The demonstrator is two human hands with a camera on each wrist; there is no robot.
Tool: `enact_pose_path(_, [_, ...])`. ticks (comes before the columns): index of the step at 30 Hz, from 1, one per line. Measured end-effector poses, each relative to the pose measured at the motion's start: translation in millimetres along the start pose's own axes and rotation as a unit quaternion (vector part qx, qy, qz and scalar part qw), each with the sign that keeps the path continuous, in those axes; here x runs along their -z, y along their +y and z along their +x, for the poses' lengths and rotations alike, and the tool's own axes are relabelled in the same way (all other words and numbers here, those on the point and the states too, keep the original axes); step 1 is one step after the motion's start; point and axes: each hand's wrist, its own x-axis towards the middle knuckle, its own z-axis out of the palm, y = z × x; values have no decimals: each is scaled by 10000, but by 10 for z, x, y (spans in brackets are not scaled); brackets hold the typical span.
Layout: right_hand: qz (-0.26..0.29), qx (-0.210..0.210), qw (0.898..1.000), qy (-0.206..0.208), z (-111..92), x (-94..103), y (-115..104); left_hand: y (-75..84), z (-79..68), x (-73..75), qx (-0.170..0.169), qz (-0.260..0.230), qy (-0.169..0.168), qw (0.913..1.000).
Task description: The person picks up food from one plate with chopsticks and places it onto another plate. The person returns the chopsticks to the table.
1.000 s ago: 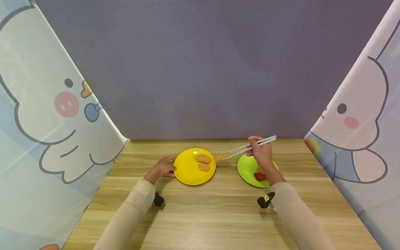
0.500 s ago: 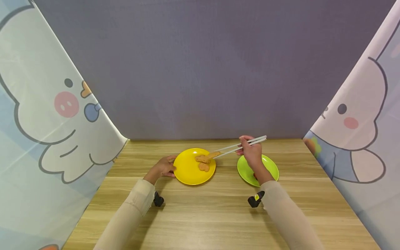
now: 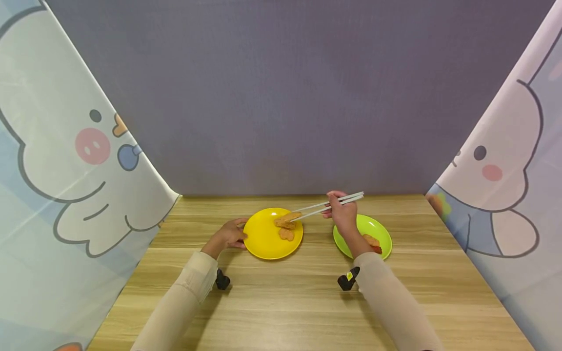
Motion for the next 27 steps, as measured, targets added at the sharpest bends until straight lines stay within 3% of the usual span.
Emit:
enact_pose_path(12, [-46,112,9998,154,126,-181,286,12,-16,-16,-43,-40,-12,10000])
enact_pose_path(18, [-198,195,9995,152,115,-262,309,14,-9,-14,-62,-67,-11,10000])
enact_pose_path(27, [-245,-75,9996,-84,38,-369,228,-1,2,-24,-93,-143,-30,9999])
